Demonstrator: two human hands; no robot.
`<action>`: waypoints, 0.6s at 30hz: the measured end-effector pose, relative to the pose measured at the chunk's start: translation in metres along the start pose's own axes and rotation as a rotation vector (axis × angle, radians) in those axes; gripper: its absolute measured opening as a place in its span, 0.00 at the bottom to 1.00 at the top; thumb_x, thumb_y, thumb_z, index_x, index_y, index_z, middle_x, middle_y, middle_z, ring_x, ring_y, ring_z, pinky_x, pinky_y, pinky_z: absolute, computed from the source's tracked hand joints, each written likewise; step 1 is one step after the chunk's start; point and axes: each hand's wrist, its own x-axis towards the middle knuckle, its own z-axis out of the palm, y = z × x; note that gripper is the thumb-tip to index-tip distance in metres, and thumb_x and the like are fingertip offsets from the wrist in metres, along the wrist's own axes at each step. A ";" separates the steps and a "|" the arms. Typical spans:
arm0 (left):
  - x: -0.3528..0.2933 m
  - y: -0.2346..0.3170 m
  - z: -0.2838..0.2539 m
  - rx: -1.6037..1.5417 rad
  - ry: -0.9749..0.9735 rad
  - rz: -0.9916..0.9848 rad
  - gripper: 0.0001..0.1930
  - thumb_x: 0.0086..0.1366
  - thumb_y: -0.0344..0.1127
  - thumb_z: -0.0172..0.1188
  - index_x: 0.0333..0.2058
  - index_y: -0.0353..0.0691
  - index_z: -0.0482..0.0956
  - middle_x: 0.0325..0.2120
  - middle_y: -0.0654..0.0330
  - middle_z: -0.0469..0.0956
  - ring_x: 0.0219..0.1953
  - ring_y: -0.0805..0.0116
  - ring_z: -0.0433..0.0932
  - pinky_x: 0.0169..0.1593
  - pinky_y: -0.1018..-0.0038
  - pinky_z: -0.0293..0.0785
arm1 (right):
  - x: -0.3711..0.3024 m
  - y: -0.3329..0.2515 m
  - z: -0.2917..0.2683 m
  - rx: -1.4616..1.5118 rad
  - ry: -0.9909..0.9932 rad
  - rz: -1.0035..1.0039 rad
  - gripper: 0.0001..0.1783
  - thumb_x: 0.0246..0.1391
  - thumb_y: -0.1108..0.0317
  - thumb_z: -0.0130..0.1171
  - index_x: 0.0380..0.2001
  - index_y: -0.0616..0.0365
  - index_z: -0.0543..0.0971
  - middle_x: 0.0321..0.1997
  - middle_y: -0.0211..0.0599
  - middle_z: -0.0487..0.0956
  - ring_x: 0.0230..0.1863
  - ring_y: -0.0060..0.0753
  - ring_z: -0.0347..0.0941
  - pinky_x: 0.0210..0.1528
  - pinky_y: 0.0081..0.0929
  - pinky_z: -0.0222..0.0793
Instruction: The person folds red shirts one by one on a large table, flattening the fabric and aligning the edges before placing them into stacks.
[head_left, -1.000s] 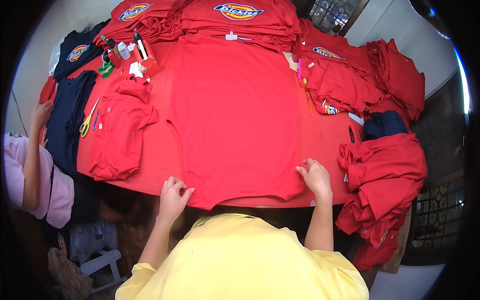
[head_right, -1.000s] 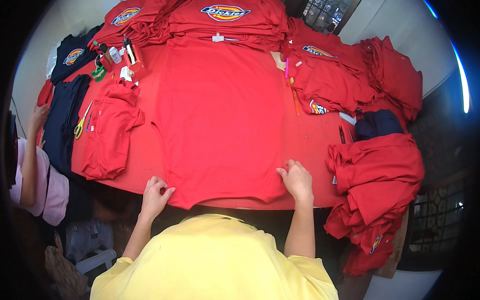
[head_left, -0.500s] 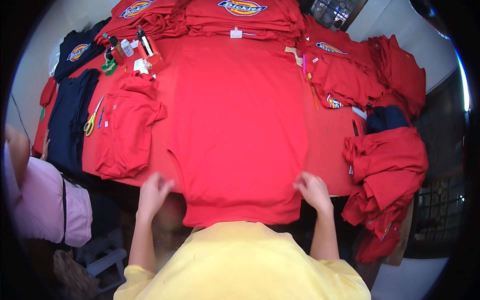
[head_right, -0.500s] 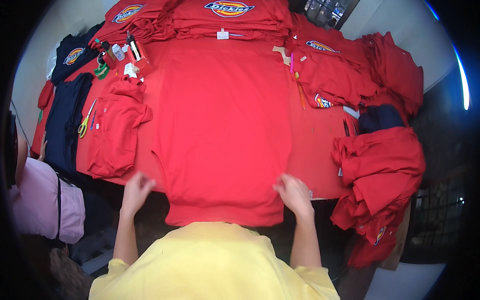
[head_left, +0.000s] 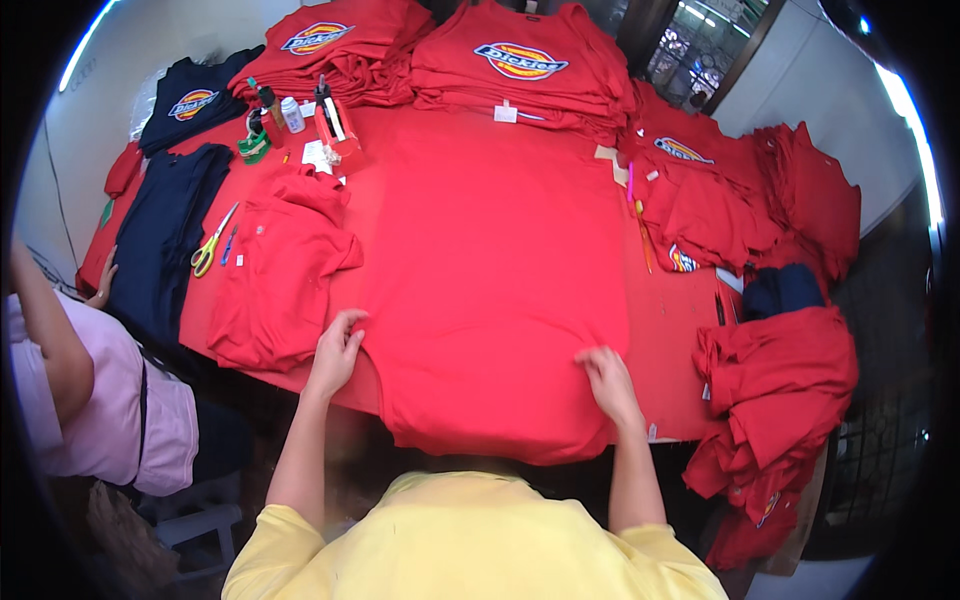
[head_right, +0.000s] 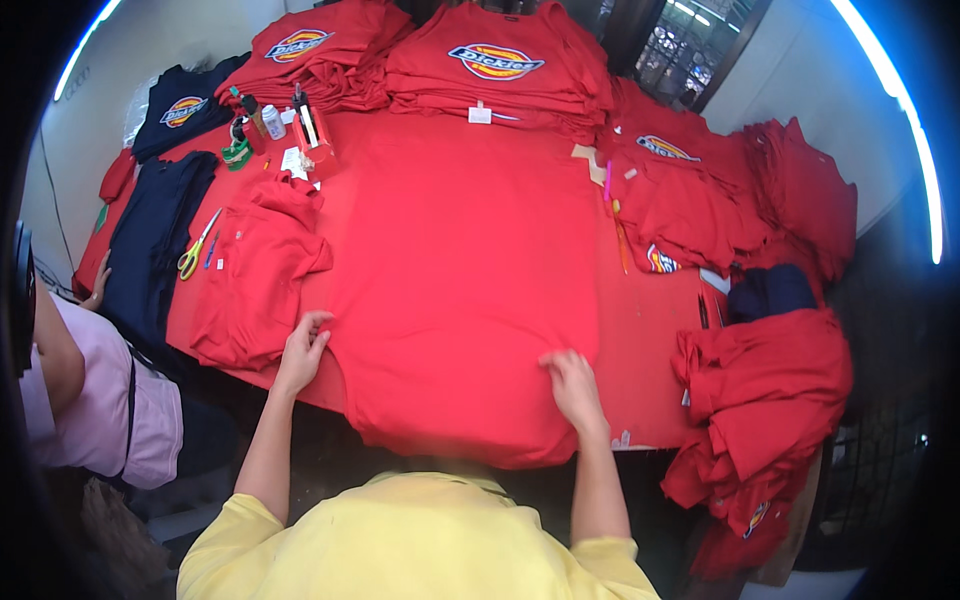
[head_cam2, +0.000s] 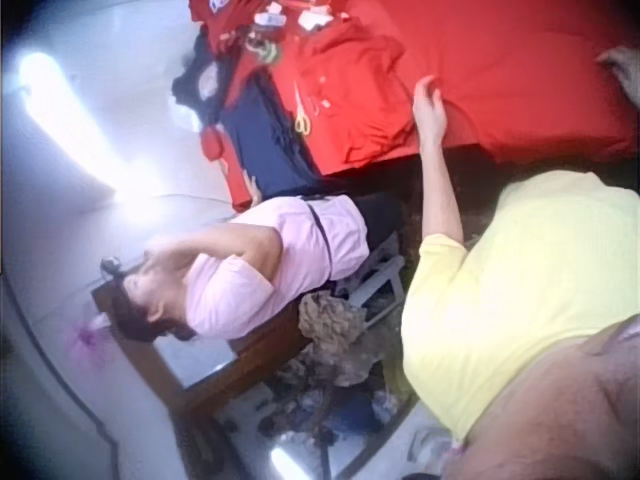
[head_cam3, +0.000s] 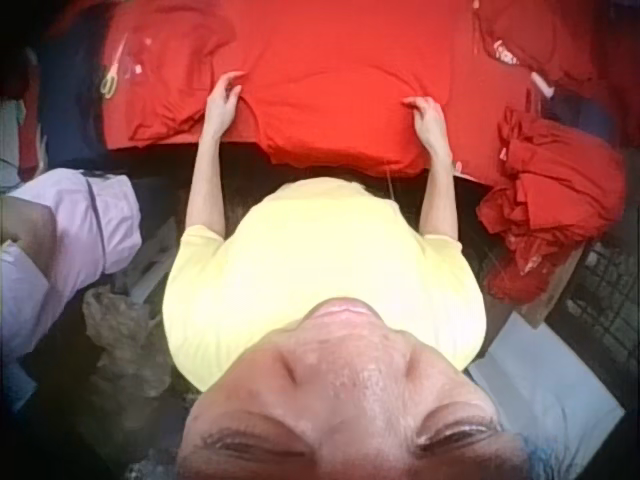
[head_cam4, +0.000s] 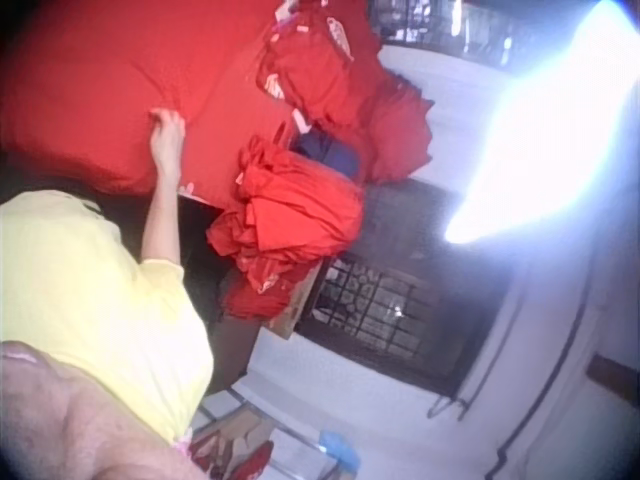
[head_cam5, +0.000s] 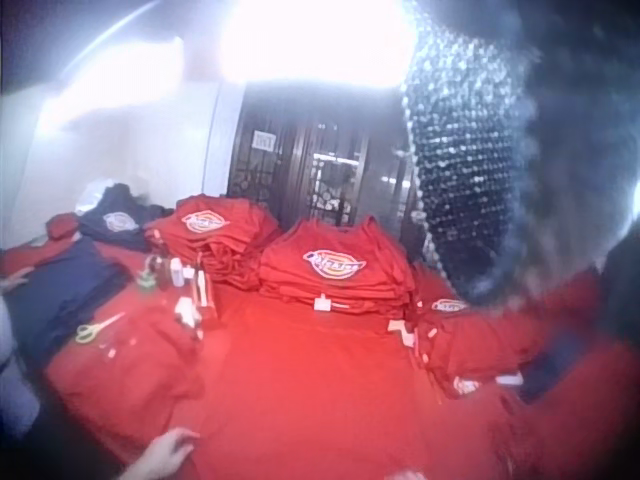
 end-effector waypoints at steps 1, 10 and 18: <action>-0.002 0.007 -0.008 0.058 -0.078 0.085 0.14 0.60 0.22 0.55 0.46 0.38 0.75 0.39 0.52 0.75 0.41 0.53 0.75 0.44 0.65 0.71 | -0.025 0.005 -0.016 -0.075 -0.148 -0.021 0.23 0.49 0.84 0.46 0.44 0.54 0.81 0.51 0.45 0.75 0.55 0.49 0.68 0.60 0.40 0.63; -0.001 0.030 -0.016 0.727 -0.318 0.419 0.14 0.47 0.22 0.57 0.36 0.40 0.79 0.41 0.55 0.74 0.49 0.55 0.70 0.53 0.62 0.66 | -0.085 0.033 -0.027 -0.222 -0.246 -0.215 0.16 0.45 0.79 0.51 0.38 0.54 0.79 0.46 0.40 0.75 0.53 0.44 0.68 0.56 0.47 0.61; 0.031 0.071 -0.027 0.231 -0.970 0.112 0.09 0.55 0.33 0.62 0.36 0.40 0.80 0.41 0.61 0.82 0.46 0.63 0.79 0.58 0.60 0.68 | 0.034 -0.020 -0.109 0.039 -0.924 -0.295 0.10 0.54 0.66 0.57 0.39 0.54 0.81 0.39 0.37 0.80 0.41 0.37 0.75 0.47 0.32 0.69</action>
